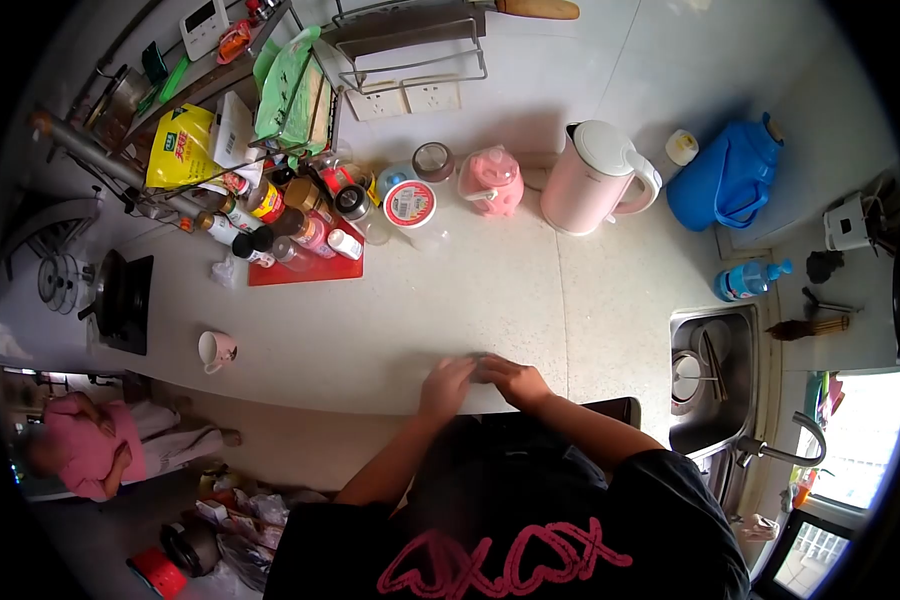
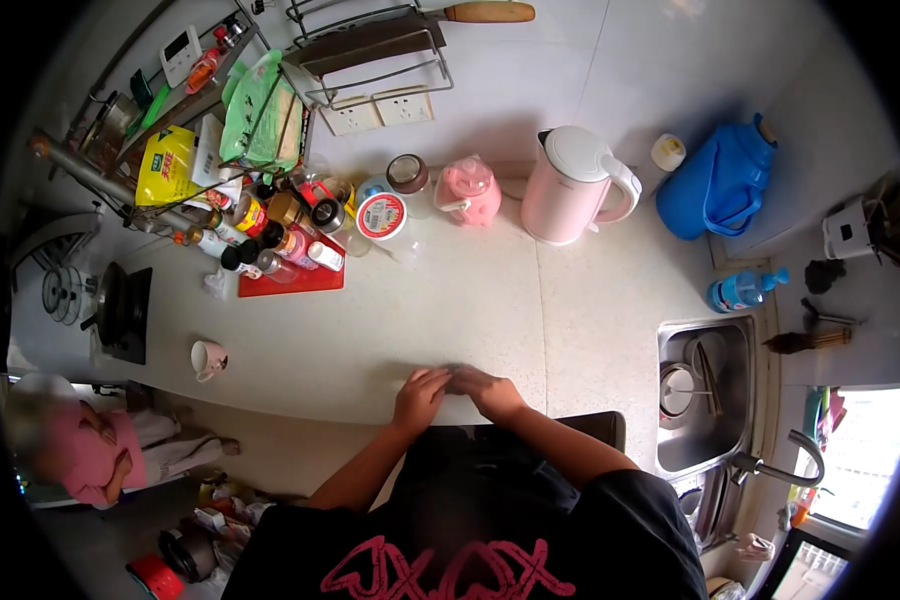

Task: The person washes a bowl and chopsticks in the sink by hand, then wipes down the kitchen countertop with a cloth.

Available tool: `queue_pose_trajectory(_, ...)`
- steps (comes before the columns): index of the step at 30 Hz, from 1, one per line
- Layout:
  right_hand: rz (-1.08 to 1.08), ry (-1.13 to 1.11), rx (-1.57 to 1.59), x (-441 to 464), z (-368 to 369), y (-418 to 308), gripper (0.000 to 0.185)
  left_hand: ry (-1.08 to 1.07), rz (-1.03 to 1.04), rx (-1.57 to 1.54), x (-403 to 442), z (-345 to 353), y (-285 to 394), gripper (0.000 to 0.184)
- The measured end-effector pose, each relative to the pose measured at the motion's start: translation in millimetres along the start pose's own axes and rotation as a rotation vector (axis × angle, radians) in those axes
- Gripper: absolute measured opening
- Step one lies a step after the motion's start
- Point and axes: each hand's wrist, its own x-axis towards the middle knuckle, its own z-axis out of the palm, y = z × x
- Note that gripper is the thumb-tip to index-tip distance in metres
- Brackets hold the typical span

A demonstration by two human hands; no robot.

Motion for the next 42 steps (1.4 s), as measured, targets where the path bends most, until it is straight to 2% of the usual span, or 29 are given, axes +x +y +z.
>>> queue_pose_trajectory(4,0.006,-0.087,0.065,-19,11,-3,0.033,-0.021,0.027,0.031,-24,2,9,0.026)
queue_pose_trajectory(10,0.046,-0.267,0.054,-41,16,-8,0.035,0.033,0.173,0.128,-50,2,23,0.024)
queue_pose_trajectory(15,-0.036,-0.337,0.123,-55,21,11,0.039,-0.062,0.128,0.072,-64,7,18,0.024)
queue_pose_trajectory(18,0.083,-0.488,0.18,-37,1,7,0.036,-0.099,0.096,-0.064,-51,3,26,0.024)
queue_pose_trajectory(19,0.099,-0.483,0.169,-29,-6,10,0.034,-0.104,0.094,-0.121,-43,0,31,0.025)
queue_pose_trajectory(22,0.148,-0.412,0.161,-7,-29,22,0.03,-0.216,-0.103,-0.109,-2,-9,43,0.028)
queue_pose_trajectory(23,0.159,-0.351,0.175,3,-39,30,0.029,-0.1,-0.021,-0.112,14,0,36,0.027)
queue_pose_trajectory(24,0.126,-0.264,0.158,14,-51,36,0.03,-0.062,-0.026,-0.098,33,4,33,0.025)
queue_pose_trajectory(27,0.012,-0.067,0.153,41,-80,58,0.037,-0.052,-0.021,-0.026,93,7,33,0.024)
queue_pose_trajectory(28,0.015,-0.009,0.111,47,-78,71,0.036,0.025,0.023,-0.058,108,11,35,0.024)
queue_pose_trajectory(31,0.009,0.15,0.022,62,-79,91,0.033,0.004,-0.038,-0.033,143,20,34,0.025)
queue_pose_trajectory(39,0.108,0.134,-0.001,79,-87,106,0.036,0.016,-0.005,-0.014,175,30,23,0.023)
queue_pose_trajectory(42,0.122,0.107,0.081,80,-86,109,0.035,0.017,-0.029,-0.015,174,37,13,0.025)
